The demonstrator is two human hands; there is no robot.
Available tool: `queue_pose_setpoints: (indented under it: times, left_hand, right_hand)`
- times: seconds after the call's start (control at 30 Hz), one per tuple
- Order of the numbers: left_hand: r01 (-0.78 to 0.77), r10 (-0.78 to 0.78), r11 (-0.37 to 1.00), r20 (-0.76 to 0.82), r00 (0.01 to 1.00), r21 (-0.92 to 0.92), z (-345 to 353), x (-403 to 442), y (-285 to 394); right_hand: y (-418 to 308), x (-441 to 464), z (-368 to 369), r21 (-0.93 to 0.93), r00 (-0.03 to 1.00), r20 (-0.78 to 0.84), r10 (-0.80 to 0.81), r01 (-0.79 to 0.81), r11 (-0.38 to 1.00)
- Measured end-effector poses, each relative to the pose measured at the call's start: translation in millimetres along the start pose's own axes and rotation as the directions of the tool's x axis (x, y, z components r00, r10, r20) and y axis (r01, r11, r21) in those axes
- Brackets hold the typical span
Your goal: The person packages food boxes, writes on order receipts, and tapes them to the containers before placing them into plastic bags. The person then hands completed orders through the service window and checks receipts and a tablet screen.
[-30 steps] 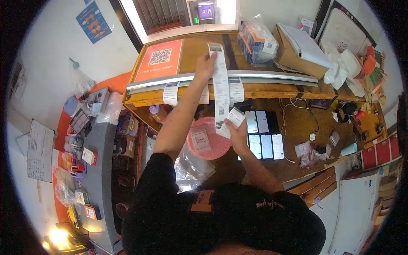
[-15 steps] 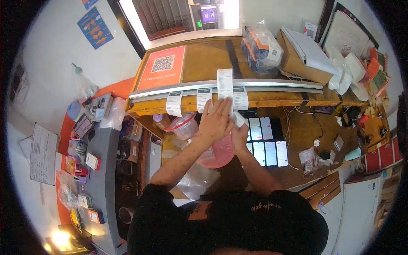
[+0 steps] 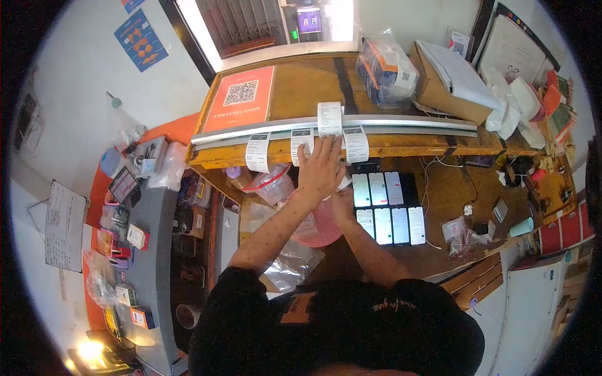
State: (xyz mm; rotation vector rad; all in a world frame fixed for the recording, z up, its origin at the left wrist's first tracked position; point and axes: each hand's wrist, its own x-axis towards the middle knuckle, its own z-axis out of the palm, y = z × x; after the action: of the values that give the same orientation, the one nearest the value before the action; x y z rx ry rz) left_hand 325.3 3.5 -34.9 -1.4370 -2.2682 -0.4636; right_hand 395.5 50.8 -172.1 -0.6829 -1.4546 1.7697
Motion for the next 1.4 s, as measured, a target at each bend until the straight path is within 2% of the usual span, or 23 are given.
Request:
queue_pose_setpoints:
  times: [0.1,0.17,0.3,0.33,0.37,0.47,0.5,0.57,0.63,0.67,0.73,0.8,0.97,1.03,1.07,1.1,1.13,1.17,1.23,1.3,1.33,1.37,1.4]
  left_hand:
    - [-0.007,0.007,1.000,-0.010,1.000,-0.020,-2,3,-6]
    - [-0.079,0.081,0.997,-0.134,0.988,0.026,12,0,-20]
    - [-0.093,0.091,0.996,-0.220,0.971,-0.001,-2,-35,-16]
    - [-0.113,0.106,0.993,-0.220,0.970,-0.019,-7,-47,-13]
    - [-0.133,0.122,0.990,-0.219,0.968,-0.037,-9,-59,-10]
    - [-0.126,0.101,0.982,-0.172,0.980,-0.139,-6,-90,-1]
    - [-0.134,0.108,0.978,-0.164,0.981,-0.163,-7,-97,1]
    - [-0.173,0.166,0.982,-0.094,0.982,-0.074,-9,-105,4]
    - [-0.097,0.092,0.955,-0.033,0.995,-0.281,-34,-87,14]
    - [-0.093,0.107,0.971,0.053,0.993,-0.220,-34,-76,7]
    - [-0.069,0.064,0.987,-0.040,0.997,-0.144,-23,-47,-1]
    - [-0.027,0.018,0.997,-0.127,0.992,-0.068,-12,-22,-6]
    - [0.119,-0.117,0.991,-0.027,0.993,0.057,5,7,-2]
    - [0.145,-0.140,0.986,-0.060,0.988,0.083,3,11,4]
    - [0.158,-0.149,0.982,-0.091,0.985,0.102,2,13,7]
    - [0.185,-0.174,0.976,-0.101,0.980,0.112,3,15,9]
    - [0.186,-0.174,0.973,-0.099,0.980,0.133,4,18,8]
    - [0.183,-0.171,0.971,-0.088,0.981,0.151,5,19,8]
    - [0.196,-0.180,0.967,-0.107,0.978,0.162,-11,15,15]
    - [0.205,-0.174,0.977,-0.333,0.927,0.060,-48,-3,32]
    - [0.202,-0.210,0.978,-0.248,0.946,-0.058,-79,-22,42]
    - [0.133,-0.130,0.932,0.031,0.991,-0.337,-118,-48,46]
    - [0.140,0.030,0.796,0.270,0.962,-0.588,-146,-79,49]
  right_hand:
    - [19,-9,-6,-0.153,0.988,0.051,0.145,-0.136,0.979]
    - [23,-18,-16,0.088,0.990,0.068,0.121,-0.127,0.988]
    - [-66,-34,-27,0.051,1.000,-0.010,-0.002,0.003,0.999]
    - [-72,-27,-31,0.062,0.994,0.024,-0.111,0.109,0.992]
    - [-49,-8,-46,-0.095,0.983,0.127,-0.133,0.146,0.985]
    - [-81,2,-41,0.171,0.976,0.184,0.117,-0.149,0.974]
    - [-87,3,-36,0.170,0.976,0.184,0.119,-0.150,0.974]
    - [-94,4,-29,-0.053,0.922,0.338,0.188,-0.181,0.982]
    - [-64,5,-31,-0.013,0.919,0.361,0.157,-0.163,0.987]
    - [-58,1,-31,0.064,0.923,0.346,0.165,-0.199,0.978]
    - [-42,-4,-36,0.184,0.904,0.369,0.215,-0.297,0.937]
    - [-37,-2,-36,0.099,0.879,0.397,0.264,-0.327,0.940]
    - [-40,-5,-47,0.039,0.839,0.439,0.322,-0.376,0.926]
    - [-34,-6,-58,0.054,0.930,0.316,0.188,-0.216,0.975]
    - [-35,-3,-70,0.143,0.933,0.309,0.184,-0.237,0.961]
    - [-24,1,-79,-0.030,0.994,0.085,-0.063,0.066,0.997]
    - [-68,-13,-76,-0.149,0.971,-0.087,-0.222,0.207,0.967]
    - [-84,-14,-87,-0.043,0.980,-0.143,-0.136,0.131,0.990]
    - [-143,-26,-84,0.183,0.973,-0.157,-0.169,0.197,0.963]
    - [-176,-33,-81,0.271,0.960,-0.038,-0.276,0.276,0.922]
    - [-186,-38,-77,0.276,0.961,-0.044,-0.274,0.276,0.921]
    - [-195,-44,-72,0.255,0.944,0.014,-0.329,0.315,0.914]
    - [-200,-50,-67,0.241,0.921,0.080,-0.382,0.354,0.904]
